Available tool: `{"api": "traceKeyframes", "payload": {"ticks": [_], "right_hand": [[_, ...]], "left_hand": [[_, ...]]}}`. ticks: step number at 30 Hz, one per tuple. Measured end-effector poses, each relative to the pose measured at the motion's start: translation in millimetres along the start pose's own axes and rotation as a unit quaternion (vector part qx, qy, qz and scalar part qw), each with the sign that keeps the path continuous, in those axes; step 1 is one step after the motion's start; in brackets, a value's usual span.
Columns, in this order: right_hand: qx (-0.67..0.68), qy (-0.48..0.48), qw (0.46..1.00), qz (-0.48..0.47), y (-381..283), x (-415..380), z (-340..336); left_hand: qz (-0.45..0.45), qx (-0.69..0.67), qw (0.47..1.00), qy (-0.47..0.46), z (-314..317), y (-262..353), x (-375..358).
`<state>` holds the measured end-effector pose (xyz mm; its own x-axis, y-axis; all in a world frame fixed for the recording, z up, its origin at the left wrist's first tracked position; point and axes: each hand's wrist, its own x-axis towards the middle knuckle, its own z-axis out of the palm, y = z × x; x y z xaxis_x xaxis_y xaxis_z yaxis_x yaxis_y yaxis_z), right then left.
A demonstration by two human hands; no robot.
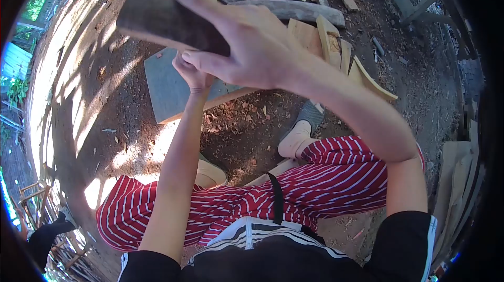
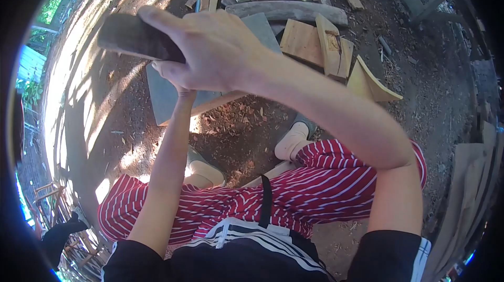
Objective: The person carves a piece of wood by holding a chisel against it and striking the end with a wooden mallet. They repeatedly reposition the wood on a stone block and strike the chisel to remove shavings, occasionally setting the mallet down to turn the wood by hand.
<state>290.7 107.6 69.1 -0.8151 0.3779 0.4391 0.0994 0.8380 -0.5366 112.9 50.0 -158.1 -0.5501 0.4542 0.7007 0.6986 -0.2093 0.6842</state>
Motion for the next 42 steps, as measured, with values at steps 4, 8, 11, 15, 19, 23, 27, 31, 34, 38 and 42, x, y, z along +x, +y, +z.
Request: {"api": "traceKeyframes", "payload": {"ticks": [4,8,11,15,19,23,27,31,34,38,42], "right_hand": [[0.034,-0.071,0.995,0.066,12.3,1.0,3.6],[0.066,-0.043,0.995,0.064,28.5,6.1,10.3],[0.165,-0.072,0.961,0.208,46.6,1.0,17.3],[0.138,-0.209,0.918,0.308,75.5,-0.9,47.9],[0.005,-0.195,0.943,0.270,104.6,-7.0,98.1],[-0.094,-0.214,0.946,0.226,115.7,-16.7,127.3],[-0.078,-0.221,0.940,0.249,114.8,-21.1,128.4],[-0.074,-0.192,0.947,0.245,115.2,-22.1,132.3],[-0.067,-0.192,0.946,0.253,106.7,-23.1,129.2],[-0.053,-0.177,0.950,0.252,116.5,-27.8,135.4],[-0.036,-0.165,0.951,0.260,115.3,-29.7,135.8]], "left_hand": [[-0.097,-0.158,0.979,0.085,1.3,49.8,23.4],[-0.179,-0.179,0.967,-0.016,-17.7,51.9,45.7],[-0.280,-0.156,0.942,-0.097,-45.2,67.9,61.3],[-0.240,-0.190,0.951,-0.037,-54.9,73.8,75.1],[-0.247,-0.251,0.936,-0.004,-41.2,90.0,75.5],[-0.237,-0.252,0.938,-0.008,-26.6,92.9,65.1],[-0.228,-0.241,0.943,0.007,-21.2,89.0,54.7],[-0.211,-0.233,0.949,0.026,-17.2,84.5,48.0],[-0.180,-0.233,0.955,0.038,-20.5,77.3,36.4],[-0.209,-0.235,0.949,0.027,-19.7,97.7,39.8],[-0.197,-0.257,0.944,0.055,-22.0,100.7,57.0]]}}
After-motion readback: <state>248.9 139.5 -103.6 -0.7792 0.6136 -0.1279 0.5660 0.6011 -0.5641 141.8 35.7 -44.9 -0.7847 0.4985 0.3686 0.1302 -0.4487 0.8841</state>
